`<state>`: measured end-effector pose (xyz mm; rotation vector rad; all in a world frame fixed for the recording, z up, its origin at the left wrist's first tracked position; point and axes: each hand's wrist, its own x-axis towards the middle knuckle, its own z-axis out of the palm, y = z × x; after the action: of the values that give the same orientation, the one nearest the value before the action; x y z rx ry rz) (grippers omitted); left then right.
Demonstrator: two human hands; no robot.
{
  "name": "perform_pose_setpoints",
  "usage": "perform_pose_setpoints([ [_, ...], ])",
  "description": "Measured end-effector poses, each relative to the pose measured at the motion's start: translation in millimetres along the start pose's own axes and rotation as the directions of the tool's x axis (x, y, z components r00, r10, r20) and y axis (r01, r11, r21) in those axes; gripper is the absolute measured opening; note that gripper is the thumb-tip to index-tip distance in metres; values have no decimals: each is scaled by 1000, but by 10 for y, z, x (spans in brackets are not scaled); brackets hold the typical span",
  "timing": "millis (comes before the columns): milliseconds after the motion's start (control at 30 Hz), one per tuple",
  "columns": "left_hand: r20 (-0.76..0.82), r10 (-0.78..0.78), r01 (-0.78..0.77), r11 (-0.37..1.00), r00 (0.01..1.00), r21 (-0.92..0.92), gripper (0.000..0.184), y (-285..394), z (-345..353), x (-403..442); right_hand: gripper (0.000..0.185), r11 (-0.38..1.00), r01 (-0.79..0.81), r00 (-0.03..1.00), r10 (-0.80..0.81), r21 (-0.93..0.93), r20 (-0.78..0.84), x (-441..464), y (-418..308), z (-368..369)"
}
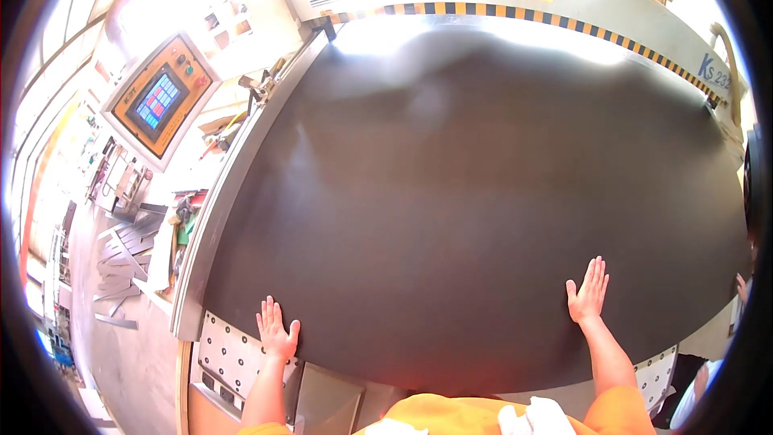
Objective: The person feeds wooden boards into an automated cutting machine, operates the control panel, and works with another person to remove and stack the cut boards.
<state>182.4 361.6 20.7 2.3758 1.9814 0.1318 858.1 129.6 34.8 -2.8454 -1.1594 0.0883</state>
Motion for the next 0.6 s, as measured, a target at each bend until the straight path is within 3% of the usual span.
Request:
perform_pose_setpoints([
  [600,-12,10,-10,1000,1000,-8,77,12,-11,83,83,1000,-21,999,22,-20,47,81,-61,-58],
])
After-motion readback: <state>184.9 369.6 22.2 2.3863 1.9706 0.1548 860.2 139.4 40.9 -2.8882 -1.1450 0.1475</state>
